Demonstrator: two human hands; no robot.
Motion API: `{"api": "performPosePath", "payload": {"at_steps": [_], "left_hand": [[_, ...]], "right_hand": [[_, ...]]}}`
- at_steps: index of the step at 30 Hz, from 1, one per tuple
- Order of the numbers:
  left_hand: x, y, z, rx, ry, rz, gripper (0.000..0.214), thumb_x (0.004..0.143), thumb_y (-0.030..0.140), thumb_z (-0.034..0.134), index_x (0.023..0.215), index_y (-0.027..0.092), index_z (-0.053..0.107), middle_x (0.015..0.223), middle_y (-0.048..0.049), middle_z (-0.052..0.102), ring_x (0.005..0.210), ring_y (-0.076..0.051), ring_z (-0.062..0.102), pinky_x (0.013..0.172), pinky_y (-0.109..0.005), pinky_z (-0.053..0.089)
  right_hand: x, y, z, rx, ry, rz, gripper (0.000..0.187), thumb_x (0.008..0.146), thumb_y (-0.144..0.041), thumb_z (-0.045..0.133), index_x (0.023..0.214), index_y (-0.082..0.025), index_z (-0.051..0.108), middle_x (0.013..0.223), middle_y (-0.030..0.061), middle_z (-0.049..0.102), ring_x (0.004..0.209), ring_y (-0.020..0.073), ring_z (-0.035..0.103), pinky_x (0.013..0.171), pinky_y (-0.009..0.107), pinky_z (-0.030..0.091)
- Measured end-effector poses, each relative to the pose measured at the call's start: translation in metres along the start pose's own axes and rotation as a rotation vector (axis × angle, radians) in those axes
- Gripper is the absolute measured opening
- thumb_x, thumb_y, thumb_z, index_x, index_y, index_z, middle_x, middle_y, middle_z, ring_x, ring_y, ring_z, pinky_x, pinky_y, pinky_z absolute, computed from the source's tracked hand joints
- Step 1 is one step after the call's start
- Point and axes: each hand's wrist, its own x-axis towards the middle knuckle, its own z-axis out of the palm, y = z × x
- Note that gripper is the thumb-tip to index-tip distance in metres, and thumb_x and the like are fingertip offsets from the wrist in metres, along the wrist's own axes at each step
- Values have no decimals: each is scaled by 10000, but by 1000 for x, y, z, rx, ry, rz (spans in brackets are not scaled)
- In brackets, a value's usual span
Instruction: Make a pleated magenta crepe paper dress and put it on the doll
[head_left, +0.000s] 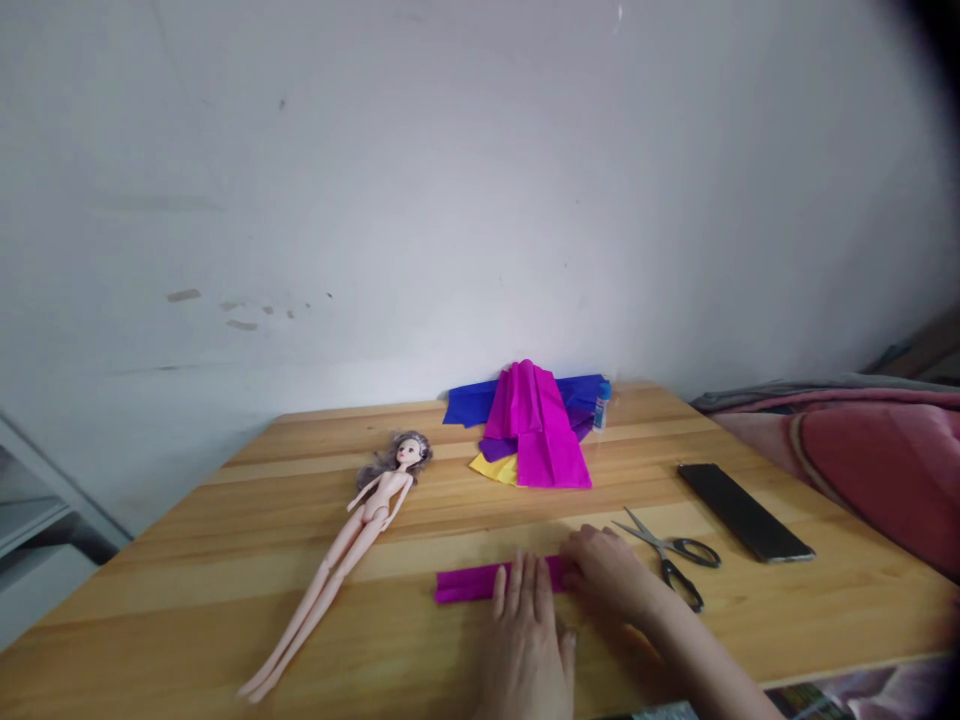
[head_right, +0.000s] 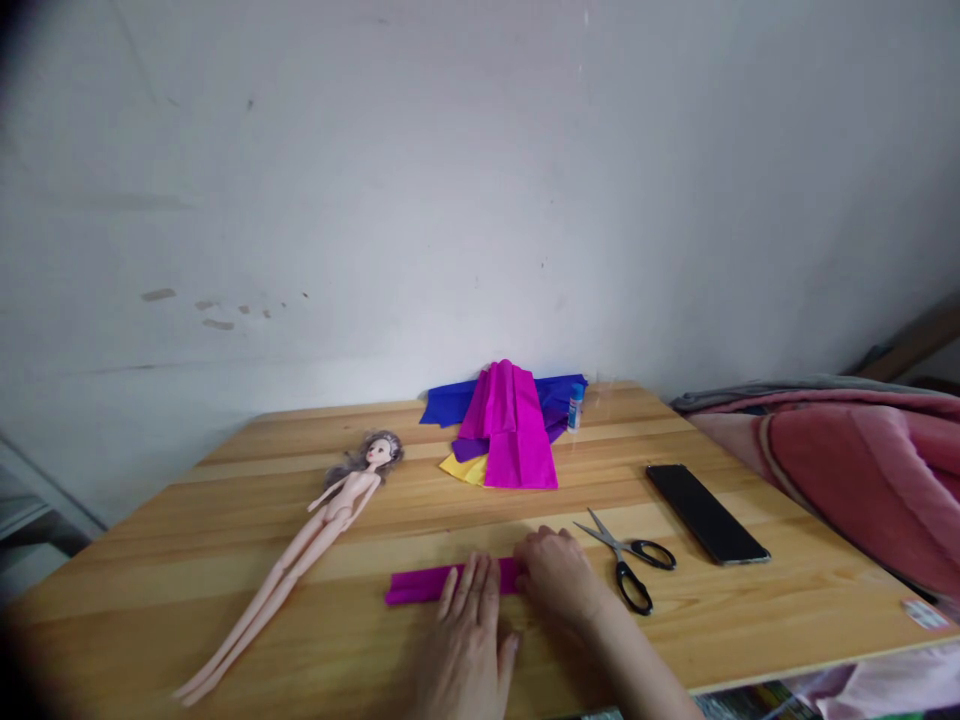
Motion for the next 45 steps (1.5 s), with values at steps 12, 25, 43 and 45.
{"api": "performPosePath", "payload": {"at_steps": [12,25,43,45], "left_hand": [[3,3,11,-28,-40,78,720,832,523,419,1381,65,341,1461,-156,209,1363,-311,180,1123,-483,211],[2,3,12,3,30,97,749,823,583,427,1365,69,377,1449,-161,245,1349,-318,235,1113,-464,271],[4,-1,24,7,70,104,787,813,649,402,1370,93,372,1457,-150,248,1356,-319,230,1121,-459,256],[4,-1,23,-6,66,99,789,816,651,391,1371,91,367,1457,-149,250,1356,-317,229,1123,-458,253]], "right_hand": [[-4,25,-13,159,8,16,260,822,-244,453,742,-175,691,774,75,689,748,177,609,636,242,353],[-17,39,-6,245,27,90,215,783,-273,500,784,-179,693,826,66,689,783,181,597,680,248,371],[-22,35,1,129,45,126,193,788,-218,478,764,-159,661,862,98,667,854,213,591,719,277,387],[-23,34,3,107,58,123,200,797,-220,473,790,-153,662,880,109,663,874,223,590,742,290,394]]}}
